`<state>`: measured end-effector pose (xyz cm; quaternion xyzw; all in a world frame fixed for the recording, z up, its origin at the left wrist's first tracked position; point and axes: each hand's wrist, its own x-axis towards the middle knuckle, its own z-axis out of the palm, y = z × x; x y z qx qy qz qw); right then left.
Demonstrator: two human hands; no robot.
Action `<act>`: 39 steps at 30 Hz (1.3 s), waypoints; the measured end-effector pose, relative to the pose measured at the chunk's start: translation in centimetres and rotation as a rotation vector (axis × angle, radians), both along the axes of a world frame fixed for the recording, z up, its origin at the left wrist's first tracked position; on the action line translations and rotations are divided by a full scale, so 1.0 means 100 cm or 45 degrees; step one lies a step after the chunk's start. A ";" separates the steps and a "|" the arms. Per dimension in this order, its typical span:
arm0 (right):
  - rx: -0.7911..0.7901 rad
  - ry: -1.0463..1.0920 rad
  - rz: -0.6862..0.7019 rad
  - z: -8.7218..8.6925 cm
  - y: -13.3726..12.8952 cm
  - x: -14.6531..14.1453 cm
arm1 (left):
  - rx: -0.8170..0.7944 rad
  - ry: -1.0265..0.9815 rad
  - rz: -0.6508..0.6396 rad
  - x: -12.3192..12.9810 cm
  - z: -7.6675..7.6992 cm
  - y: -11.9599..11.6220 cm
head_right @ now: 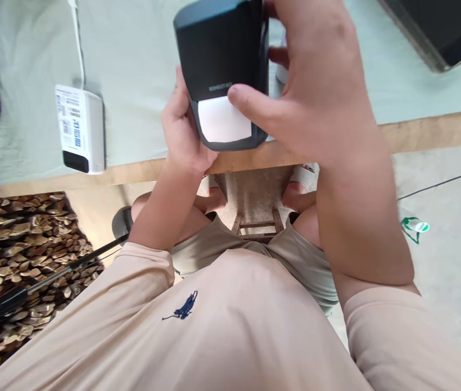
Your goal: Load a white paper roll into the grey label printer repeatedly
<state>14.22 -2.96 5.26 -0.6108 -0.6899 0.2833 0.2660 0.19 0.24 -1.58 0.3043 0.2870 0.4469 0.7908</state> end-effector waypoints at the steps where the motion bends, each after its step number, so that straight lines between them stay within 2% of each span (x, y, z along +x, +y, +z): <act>1: 0.021 0.037 0.008 -0.001 0.000 0.001 | 0.017 -0.005 -0.004 0.000 -0.001 0.000; 4: 0.048 0.089 0.043 -0.005 0.000 0.003 | 0.013 -0.002 0.003 0.000 -0.002 0.000; 8: 0.056 0.032 0.020 -0.006 0.000 0.003 | 0.018 -0.021 0.106 0.001 -0.005 0.000; 14: -0.012 0.066 -0.021 0.001 0.002 0.001 | -0.050 0.198 0.149 0.003 -0.008 -0.001; 17: -0.128 0.103 -0.068 0.006 0.003 0.000 | -0.035 0.144 0.121 0.003 -0.010 0.000; 19: -0.124 0.066 -0.166 0.005 0.003 -0.001 | -0.050 0.111 0.065 0.003 -0.009 0.001; 22: 0.088 -0.001 -0.366 -0.003 0.005 0.000 | -0.174 0.174 0.026 0.002 -0.003 0.000; 25: 0.385 0.178 -0.502 -0.011 0.008 0.000 | -0.216 0.201 -0.049 0.003 0.006 -0.002; 27: 0.420 0.325 -0.482 -0.011 0.009 0.000 | -0.144 0.123 -0.095 0.005 0.010 -0.004; 30: 0.285 0.364 -0.408 -0.004 0.009 -0.001 | -0.084 0.048 -0.105 0.007 0.012 -0.005; 34: 0.267 0.056 -0.266 0.002 0.008 -0.002 | -0.086 0.064 -0.134 0.007 0.010 -0.005; 39: 0.231 -0.253 -0.156 -0.002 0.007 0.006 | -0.048 0.015 -0.152 0.006 0.010 -0.006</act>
